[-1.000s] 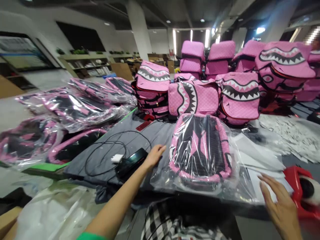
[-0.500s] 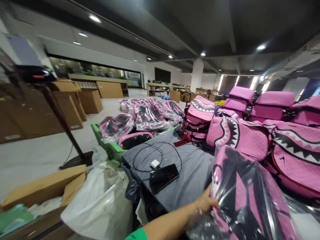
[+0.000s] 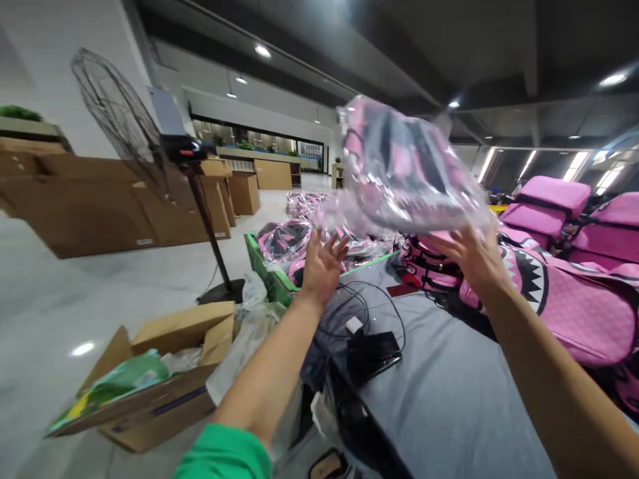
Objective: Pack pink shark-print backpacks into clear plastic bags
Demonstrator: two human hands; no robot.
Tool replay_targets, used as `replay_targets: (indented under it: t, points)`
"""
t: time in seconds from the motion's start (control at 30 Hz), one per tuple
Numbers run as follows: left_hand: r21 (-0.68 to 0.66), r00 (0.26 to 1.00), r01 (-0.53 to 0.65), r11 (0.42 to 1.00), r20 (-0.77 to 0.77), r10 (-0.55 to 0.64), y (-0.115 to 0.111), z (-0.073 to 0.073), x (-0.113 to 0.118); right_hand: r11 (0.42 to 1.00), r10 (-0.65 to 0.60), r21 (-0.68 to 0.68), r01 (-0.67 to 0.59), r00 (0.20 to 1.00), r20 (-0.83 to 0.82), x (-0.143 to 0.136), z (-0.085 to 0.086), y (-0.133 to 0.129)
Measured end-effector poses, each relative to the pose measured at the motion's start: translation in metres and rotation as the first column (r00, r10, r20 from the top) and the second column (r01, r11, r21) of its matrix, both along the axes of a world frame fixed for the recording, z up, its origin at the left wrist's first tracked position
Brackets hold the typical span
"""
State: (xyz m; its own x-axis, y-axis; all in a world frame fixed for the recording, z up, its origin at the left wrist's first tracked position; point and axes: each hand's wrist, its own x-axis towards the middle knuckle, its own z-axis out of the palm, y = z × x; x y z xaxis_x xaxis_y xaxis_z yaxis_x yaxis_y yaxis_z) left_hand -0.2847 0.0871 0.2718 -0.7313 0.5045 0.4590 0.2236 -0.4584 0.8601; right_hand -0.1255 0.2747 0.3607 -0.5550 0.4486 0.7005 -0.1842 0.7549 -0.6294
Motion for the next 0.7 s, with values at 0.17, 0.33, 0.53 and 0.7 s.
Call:
replay_targets:
  t: [0.17,0.33,0.53,0.7]
  points:
    - [-0.441,0.977,-0.036,0.897,-0.203,-0.061,0.042,-0.084,0.040,0.957,-0.047,0.288,-0.026,0.969,0.242,-0.024,-0.010,-0.068]
    - [-0.670,0.832,-0.117,0.733,-0.469,-0.295,0.072,-0.178,0.104,0.757,-0.299,0.576,-0.310,0.619,0.726,0.058,-0.146,-0.091]
    - [-0.737,0.654,0.199,0.645,-0.390,-0.648,0.122,-0.231,0.137,0.845,-0.475,0.389,0.367,0.182,0.861,0.178,-0.187,0.052]
    - [-0.743,0.419,-0.068,0.665,-0.626,-0.657,0.143,-0.283,0.173,0.531,-0.581,0.314,0.787,0.068,0.811,0.276,-0.179,0.150]
